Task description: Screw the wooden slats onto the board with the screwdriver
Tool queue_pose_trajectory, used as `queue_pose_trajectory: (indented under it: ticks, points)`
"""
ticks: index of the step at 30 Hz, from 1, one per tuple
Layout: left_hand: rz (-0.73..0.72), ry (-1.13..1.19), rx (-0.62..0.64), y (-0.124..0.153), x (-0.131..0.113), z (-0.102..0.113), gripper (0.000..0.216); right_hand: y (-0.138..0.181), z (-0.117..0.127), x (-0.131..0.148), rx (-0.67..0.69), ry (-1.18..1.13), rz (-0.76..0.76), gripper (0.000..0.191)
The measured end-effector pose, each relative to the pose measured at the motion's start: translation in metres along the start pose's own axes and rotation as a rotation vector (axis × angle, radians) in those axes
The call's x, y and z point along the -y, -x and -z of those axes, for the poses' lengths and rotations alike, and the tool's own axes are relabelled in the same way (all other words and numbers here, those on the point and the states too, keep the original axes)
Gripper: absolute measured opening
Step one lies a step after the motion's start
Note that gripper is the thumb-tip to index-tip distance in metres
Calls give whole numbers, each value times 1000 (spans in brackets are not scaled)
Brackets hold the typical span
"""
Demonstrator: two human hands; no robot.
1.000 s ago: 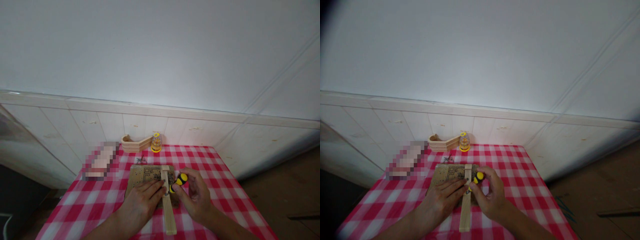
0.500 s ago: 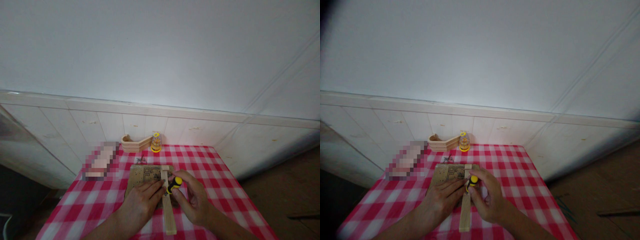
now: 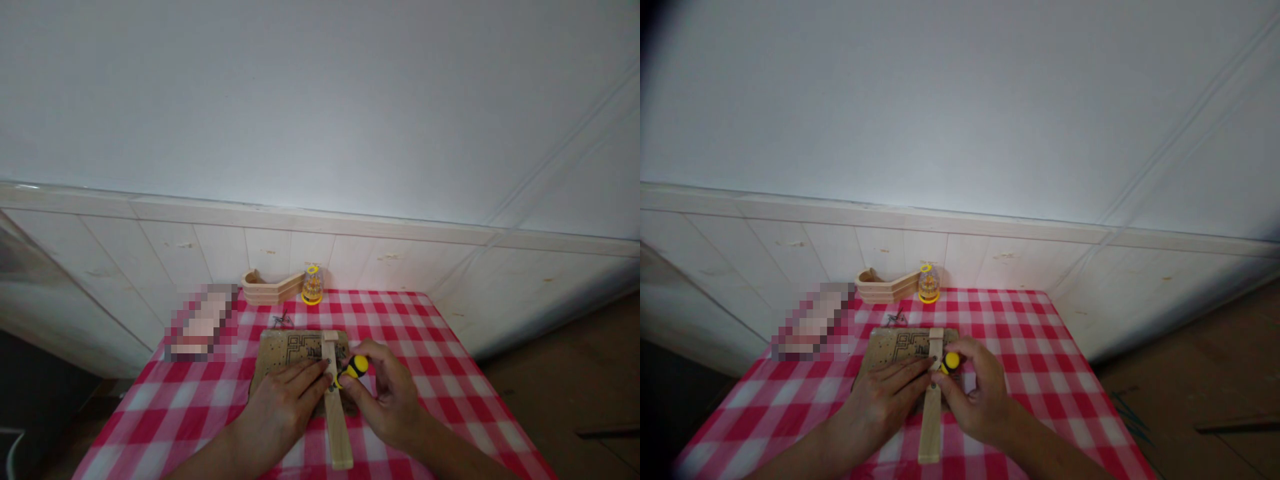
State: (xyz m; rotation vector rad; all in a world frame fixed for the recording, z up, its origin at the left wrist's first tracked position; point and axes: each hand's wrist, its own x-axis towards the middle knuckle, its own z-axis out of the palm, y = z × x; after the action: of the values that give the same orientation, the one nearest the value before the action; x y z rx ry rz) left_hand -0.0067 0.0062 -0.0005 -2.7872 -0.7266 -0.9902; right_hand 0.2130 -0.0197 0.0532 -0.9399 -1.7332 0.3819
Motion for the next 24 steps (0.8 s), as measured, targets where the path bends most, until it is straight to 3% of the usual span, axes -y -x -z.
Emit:
queue_pose_trajectory:
  ticks: [11, 18, 24]
  points:
    - [-3, 16, -27, -4, -1, 3, 33, 2, -5, -3, -72, -60, -55, 32]
    - [-14, 6, -5, -1, 0, 0, 35, -2, -4, -10, -281, -48, -115, 27]
    - [-3, -5, -21, 0, 0, -1, 35, 1, -6, -20, -203, -28, -164, 27]
